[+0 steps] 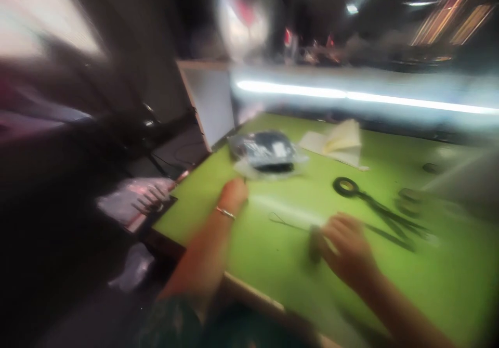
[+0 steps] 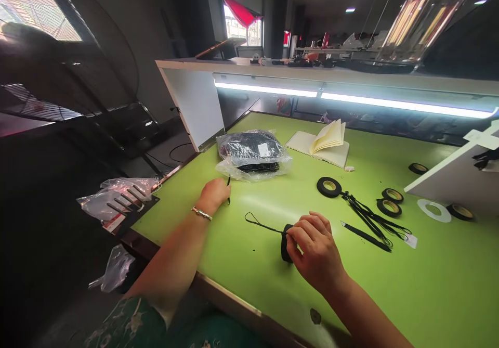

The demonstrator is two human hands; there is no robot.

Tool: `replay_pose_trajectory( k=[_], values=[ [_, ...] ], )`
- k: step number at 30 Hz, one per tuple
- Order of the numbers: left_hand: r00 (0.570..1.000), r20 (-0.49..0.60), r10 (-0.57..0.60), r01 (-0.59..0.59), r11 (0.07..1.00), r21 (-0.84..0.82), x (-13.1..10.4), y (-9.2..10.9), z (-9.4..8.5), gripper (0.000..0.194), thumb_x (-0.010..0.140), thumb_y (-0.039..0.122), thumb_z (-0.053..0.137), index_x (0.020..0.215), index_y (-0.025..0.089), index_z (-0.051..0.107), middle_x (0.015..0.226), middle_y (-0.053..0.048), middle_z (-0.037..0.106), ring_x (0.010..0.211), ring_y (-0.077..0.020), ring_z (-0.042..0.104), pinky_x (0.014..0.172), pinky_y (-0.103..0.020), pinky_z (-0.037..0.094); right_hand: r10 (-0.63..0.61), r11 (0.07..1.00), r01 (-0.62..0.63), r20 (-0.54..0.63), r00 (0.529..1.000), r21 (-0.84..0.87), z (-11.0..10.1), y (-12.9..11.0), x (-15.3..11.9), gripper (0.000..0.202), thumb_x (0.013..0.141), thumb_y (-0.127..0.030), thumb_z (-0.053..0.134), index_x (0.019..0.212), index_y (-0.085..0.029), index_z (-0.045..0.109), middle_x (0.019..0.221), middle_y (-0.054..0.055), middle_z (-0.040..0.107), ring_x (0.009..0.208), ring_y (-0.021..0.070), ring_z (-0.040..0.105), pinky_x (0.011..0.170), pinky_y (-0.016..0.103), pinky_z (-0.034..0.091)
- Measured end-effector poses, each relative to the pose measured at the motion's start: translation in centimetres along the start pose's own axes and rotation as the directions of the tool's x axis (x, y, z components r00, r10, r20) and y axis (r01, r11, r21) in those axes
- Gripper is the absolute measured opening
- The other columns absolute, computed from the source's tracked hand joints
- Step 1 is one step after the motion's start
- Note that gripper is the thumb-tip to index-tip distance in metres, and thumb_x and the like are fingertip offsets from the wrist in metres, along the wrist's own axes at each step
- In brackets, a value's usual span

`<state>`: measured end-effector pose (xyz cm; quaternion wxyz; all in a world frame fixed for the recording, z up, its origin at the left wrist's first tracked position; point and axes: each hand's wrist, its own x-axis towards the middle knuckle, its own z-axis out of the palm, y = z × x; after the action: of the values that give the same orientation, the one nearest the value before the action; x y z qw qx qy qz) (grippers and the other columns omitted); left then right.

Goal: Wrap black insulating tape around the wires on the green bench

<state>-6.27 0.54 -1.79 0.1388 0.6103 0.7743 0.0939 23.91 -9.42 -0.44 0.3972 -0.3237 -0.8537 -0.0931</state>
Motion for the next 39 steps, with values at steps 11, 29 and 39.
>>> replay_pose_trajectory(
  k=[11,29,39],
  values=[
    [0.967,0.237,0.089,-0.090,0.996,-0.008,-1.4,-8.4,-1.0,0.015,0.065,0.031,0.067,0.064,0.017,0.066,0.062,-0.003,0.065,0.059,-0.0160,0.057,0.053,-0.024,0.035,-0.030,0.999,0.030,0.008,1.000,-0.025,-0.5,0.5,-0.3,0.011,0.077,-0.014,0.063,0.075,-0.023,0.057,0.067,0.000,0.057,0.077,0.0190,0.057,0.087,0.043,0.044],
    [0.970,0.197,0.144,-0.119,0.984,-0.134,-1.0,-9.1,-0.4,0.018,0.068,0.035,0.065,0.072,0.018,0.068,0.071,-0.003,0.069,0.065,-0.0150,0.061,0.057,-0.022,0.039,-0.025,0.999,0.025,0.010,1.000,-0.020,-0.4,0.2,-0.1,0.012,0.076,-0.013,0.064,0.076,-0.023,0.055,0.067,-0.001,0.059,0.076,0.0182,0.056,0.090,0.043,0.043],
    [0.971,-0.120,0.205,-0.225,0.958,-0.180,-3.8,-3.7,-4.6,0.027,0.076,0.042,0.059,0.082,0.019,0.073,0.079,-0.004,0.073,0.075,-0.0190,0.062,0.064,-0.024,0.043,0.136,0.990,-0.137,0.006,0.991,0.036,0.3,0.5,0.0,0.010,0.079,-0.014,0.059,0.073,-0.022,0.059,0.068,0.000,0.060,0.077,0.0178,0.055,0.089,0.041,0.042]
  ],
)
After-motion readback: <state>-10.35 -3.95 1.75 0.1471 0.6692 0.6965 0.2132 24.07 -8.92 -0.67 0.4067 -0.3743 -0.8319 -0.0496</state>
